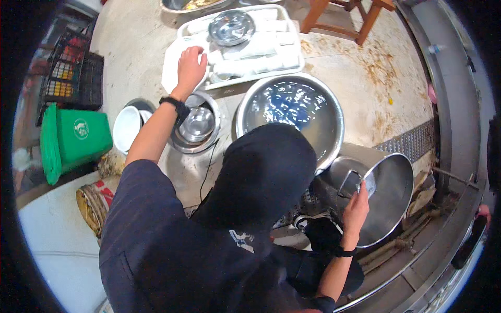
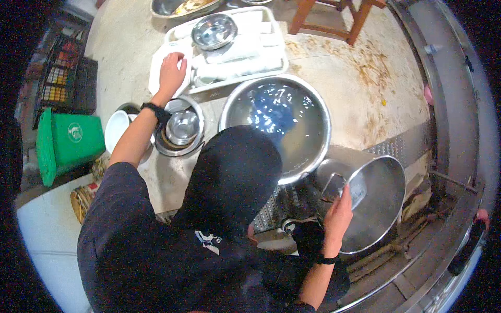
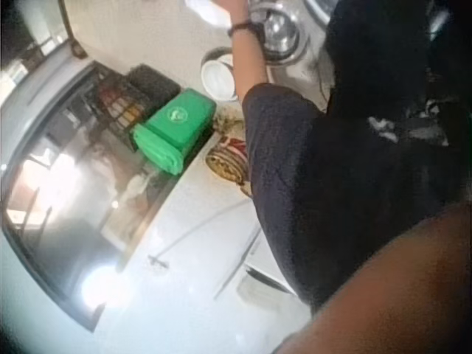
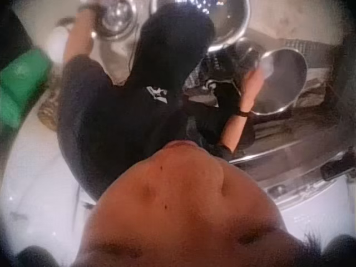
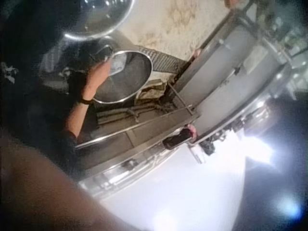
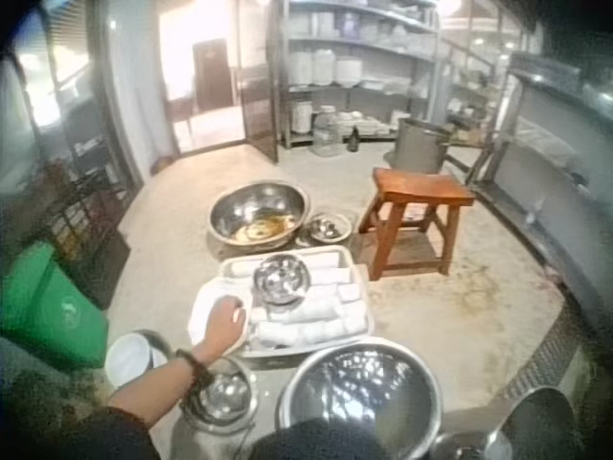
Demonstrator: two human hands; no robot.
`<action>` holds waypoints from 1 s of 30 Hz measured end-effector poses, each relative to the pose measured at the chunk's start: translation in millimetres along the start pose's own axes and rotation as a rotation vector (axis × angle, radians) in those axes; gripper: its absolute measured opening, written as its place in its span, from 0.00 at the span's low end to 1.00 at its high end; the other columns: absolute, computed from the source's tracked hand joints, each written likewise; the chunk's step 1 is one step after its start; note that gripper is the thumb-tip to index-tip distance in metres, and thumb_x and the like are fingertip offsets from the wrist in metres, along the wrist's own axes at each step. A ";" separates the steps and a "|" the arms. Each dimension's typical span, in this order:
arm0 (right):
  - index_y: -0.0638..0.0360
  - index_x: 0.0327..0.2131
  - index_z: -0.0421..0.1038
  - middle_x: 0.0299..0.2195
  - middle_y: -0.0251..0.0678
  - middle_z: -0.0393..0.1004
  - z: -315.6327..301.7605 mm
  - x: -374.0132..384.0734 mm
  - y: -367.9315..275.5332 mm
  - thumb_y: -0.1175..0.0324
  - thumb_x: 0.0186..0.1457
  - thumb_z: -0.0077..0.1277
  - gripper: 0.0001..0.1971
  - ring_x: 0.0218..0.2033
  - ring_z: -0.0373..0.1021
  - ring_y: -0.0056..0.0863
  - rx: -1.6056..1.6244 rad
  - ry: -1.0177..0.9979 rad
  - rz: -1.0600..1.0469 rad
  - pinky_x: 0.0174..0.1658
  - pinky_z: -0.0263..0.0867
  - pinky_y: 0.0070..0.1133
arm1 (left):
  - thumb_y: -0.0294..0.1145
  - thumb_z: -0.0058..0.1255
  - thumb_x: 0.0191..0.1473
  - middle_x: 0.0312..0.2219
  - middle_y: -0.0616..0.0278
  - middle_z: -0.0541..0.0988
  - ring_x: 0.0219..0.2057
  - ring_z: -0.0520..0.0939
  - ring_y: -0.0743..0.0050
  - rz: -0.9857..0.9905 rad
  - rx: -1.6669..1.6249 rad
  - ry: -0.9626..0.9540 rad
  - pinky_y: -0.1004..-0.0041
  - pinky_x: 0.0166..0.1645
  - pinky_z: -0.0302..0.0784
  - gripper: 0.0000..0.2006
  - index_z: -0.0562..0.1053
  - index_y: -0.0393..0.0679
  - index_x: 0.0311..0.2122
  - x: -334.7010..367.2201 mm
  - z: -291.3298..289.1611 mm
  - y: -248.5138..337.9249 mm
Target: The person washes metal bowls by hand using a scrubber and soapy water from a large metal pot, then places them into a larger basin for rinsing.
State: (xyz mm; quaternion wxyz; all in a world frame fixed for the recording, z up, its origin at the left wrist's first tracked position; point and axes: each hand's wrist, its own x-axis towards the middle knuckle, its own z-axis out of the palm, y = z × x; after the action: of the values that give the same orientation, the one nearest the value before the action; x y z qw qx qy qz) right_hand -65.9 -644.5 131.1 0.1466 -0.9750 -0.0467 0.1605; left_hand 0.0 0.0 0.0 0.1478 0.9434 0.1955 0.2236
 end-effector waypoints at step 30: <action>0.62 0.56 0.67 0.36 0.58 0.78 52.1 17.9 -35.1 0.67 0.60 0.49 0.21 0.37 0.75 0.58 0.150 0.432 0.217 0.42 0.70 0.47 | 0.34 0.51 0.54 0.28 0.39 0.79 0.35 0.81 0.35 -0.059 0.180 -0.699 0.48 0.42 0.74 0.11 0.70 0.36 0.34 -126.2 -38.0 -115.1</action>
State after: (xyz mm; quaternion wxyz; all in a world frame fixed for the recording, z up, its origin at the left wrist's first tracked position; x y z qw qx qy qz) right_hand -67.6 -594.5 89.1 0.2072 -0.9723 0.1026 -0.0337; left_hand -157.0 53.7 -55.5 0.1285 0.9660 0.1791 -0.1350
